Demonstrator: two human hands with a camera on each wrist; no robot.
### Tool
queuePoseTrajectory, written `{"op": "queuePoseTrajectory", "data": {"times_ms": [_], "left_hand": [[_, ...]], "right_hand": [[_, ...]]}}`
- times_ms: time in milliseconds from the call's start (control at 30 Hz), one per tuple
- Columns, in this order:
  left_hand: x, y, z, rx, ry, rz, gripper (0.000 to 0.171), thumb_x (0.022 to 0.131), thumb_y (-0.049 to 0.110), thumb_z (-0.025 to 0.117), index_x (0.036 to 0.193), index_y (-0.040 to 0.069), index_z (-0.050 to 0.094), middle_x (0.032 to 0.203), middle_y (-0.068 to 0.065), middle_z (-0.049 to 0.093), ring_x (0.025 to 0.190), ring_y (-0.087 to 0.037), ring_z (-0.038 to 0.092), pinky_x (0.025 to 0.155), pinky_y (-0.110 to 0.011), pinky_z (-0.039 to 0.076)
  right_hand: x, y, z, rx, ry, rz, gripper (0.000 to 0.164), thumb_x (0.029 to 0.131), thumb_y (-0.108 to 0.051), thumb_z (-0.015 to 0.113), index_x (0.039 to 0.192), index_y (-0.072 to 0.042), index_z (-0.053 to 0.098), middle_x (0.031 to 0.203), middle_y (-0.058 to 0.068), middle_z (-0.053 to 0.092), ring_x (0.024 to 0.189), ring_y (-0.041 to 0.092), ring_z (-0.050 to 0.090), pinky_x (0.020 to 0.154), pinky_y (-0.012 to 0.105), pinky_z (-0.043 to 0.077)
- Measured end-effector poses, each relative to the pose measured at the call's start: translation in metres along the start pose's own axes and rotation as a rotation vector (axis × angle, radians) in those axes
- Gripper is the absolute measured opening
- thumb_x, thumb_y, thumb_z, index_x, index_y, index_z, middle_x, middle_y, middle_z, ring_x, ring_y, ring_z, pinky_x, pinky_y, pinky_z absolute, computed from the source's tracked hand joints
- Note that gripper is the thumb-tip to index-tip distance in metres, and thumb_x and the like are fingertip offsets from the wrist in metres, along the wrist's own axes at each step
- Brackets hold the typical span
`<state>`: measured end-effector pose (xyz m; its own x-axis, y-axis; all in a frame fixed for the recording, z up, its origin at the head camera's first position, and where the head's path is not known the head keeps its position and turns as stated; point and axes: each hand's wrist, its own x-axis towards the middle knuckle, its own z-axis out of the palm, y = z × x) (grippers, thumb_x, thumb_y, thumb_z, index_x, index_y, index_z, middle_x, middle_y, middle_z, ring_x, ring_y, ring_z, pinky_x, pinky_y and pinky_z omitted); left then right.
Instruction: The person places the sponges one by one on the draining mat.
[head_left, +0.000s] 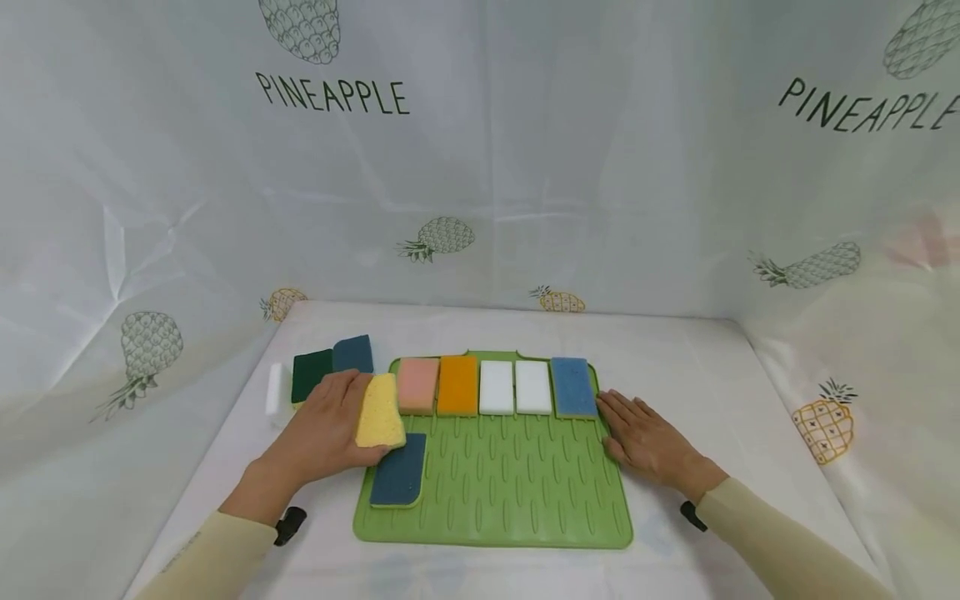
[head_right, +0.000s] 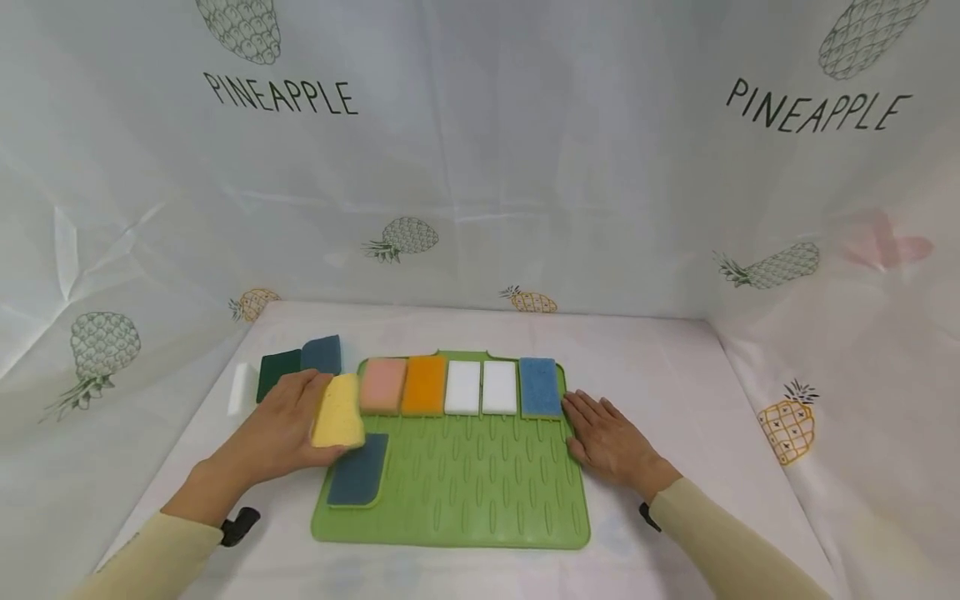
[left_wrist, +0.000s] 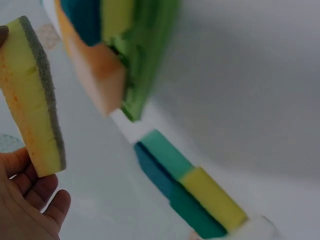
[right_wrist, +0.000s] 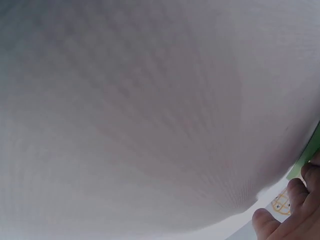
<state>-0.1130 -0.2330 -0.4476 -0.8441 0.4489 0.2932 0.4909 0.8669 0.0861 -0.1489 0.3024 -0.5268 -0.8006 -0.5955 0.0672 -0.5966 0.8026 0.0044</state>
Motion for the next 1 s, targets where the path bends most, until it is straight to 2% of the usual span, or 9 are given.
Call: {"op": "queuePoseTrajectory", "data": {"times_ms": [100,267,400,500,700,1000], "left_hand": [[0.010,0.015,-0.001,-0.025,-0.044,0.001,0.105,0.076,0.067,0.082,0.144,-0.004,0.047,0.136,-0.023,0.054,0.123,-0.038,0.052,0.108,-0.053,0.049],[0.026,0.045,0.005,-0.085,-0.119,0.046,0.104,0.077,0.066,0.081,0.148,-0.003,0.046,0.140,-0.021,0.054,0.126,-0.036,0.053,0.111,-0.051,0.049],[0.031,0.068,0.014,-0.141,-0.205,0.083,0.103,0.080,0.066,0.079,0.150,-0.002,0.046,0.144,-0.019,0.053,0.132,-0.034,0.051,0.114,-0.050,0.047],[0.031,0.080,0.022,-0.153,-0.244,0.112,0.100,0.082,0.067,0.078,0.149,-0.001,0.048,0.143,-0.018,0.054,0.132,-0.033,0.051,0.115,-0.048,0.046],[0.029,0.090,0.034,-0.142,-0.277,0.131,0.099,0.081,0.068,0.079,0.146,-0.001,0.051,0.138,-0.014,0.055,0.125,-0.030,0.052,0.112,-0.046,0.047],[0.024,0.090,0.046,-0.120,-0.339,0.106,0.101,0.080,0.070,0.078,0.147,0.000,0.050,0.143,-0.016,0.053,0.133,-0.032,0.049,0.119,-0.046,0.042]], "right_hand": [[0.001,0.001,0.000,0.001,-0.027,0.006,0.065,0.110,-0.037,0.052,0.160,0.004,0.040,0.166,0.021,0.041,0.153,0.040,0.040,0.122,0.059,0.037],[0.001,0.002,-0.002,0.008,-0.060,0.029,0.067,0.111,-0.038,0.049,0.161,0.003,0.037,0.168,0.019,0.038,0.156,0.039,0.036,0.125,0.058,0.034],[0.002,0.001,-0.001,0.020,-0.062,0.030,0.066,0.110,-0.038,0.051,0.161,0.003,0.037,0.167,0.020,0.039,0.155,0.039,0.037,0.124,0.058,0.035],[0.002,0.000,0.000,0.021,-0.049,0.019,0.065,0.110,-0.036,0.051,0.160,0.004,0.038,0.167,0.020,0.040,0.154,0.040,0.038,0.123,0.059,0.036],[0.002,0.000,-0.001,0.016,-0.039,0.011,0.064,0.110,-0.036,0.051,0.160,0.003,0.039,0.167,0.020,0.040,0.154,0.040,0.039,0.122,0.059,0.037],[0.002,0.000,0.000,0.032,-0.075,0.037,0.067,0.111,-0.039,0.049,0.162,0.002,0.037,0.169,0.020,0.037,0.155,0.040,0.037,0.124,0.059,0.035]]}}
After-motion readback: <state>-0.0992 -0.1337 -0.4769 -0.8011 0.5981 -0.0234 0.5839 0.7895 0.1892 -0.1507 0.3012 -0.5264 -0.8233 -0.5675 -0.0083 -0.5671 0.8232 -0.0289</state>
